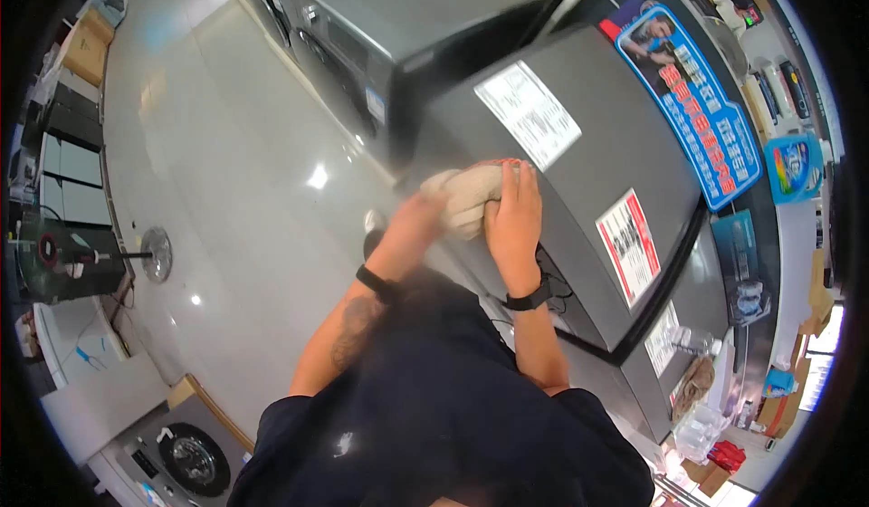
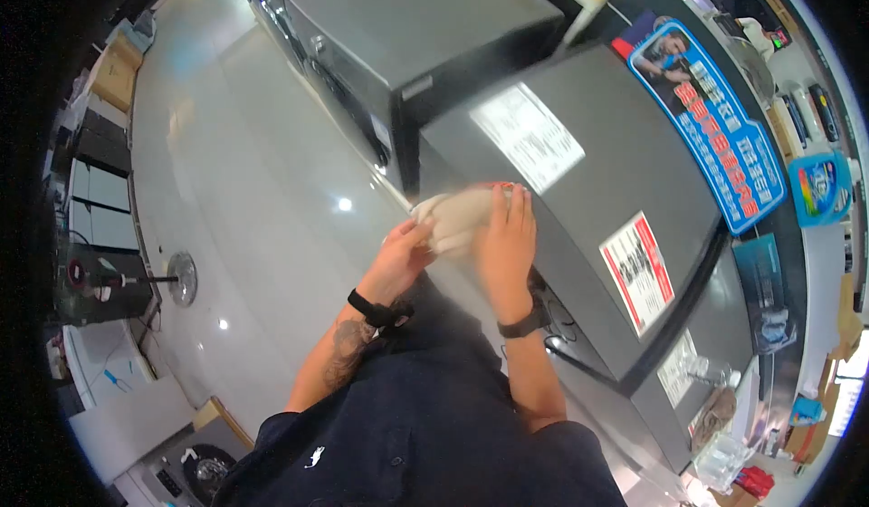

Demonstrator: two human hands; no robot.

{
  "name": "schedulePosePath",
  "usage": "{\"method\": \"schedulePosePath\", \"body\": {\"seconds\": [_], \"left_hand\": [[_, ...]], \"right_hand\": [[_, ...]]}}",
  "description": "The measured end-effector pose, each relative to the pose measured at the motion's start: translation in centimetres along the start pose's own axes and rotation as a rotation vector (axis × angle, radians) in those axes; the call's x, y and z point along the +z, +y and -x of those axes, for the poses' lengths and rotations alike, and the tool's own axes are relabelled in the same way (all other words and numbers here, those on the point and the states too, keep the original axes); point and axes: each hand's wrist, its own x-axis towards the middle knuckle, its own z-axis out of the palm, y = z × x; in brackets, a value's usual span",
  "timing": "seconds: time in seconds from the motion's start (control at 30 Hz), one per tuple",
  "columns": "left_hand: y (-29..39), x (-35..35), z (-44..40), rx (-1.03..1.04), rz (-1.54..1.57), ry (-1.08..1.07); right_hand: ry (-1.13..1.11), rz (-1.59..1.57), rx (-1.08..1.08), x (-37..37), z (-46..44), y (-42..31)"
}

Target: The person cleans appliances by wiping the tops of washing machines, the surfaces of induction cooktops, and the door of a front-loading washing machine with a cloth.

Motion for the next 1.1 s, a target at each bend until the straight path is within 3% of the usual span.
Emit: {"method": "schedulePosePath", "body": {"seconds": [0.17, 0.27, 0.37, 0.47, 0.53, 0.63, 0.87, 1.0, 1.1], "left_hand": [[11.4, -4.2, -4.6, 0.114, 0.139, 0.026], [17.0, -7.7, -7.7, 0.167, 0.103, 0.013], [22.4, -9.2, -9.7, 0.258, 0.103, 0.006], [28.1, -8.1, -11.1, 0.33, 0.078, 0.035], [30.3, -9.4, -12.8, 0.325, -0.101, 0.128], [33.5, -11.8, -14.6, 0.299, -0.097, 0.086], [42.2, -20.6, -19.0, 0.268, -0.099, -0.054], [48.6, -27.3, -22.5, 0.226, -0.051, -0.01], [52.2, -32.8, -25.2, 0.239, 0.007, 0.051]], "right_hand": [[0.05, -0.149, -0.046, 6.7, -10.2, -5.5], [-0.067, -0.631, 0.072, 5.5, -17.4, -10.1], [0.109, -0.69, 0.0, 7.7, -21.8, -12.9], [0.037, -0.323, 0.08, 12.4, -25.2, -14.3], [-0.028, -0.25, 0.059, 14.1, -26.3, -15.6], [-0.022, -0.163, 0.045, 16.2, -28.9, -17.3], [-0.041, -0.196, 0.02, 19.1, -37.2, -26.6], [-0.267, -0.144, 0.1, 22.0, -44.4, -32.5], [-0.204, -0.096, 0.011, 27.3, -48.1, -35.5]]}}
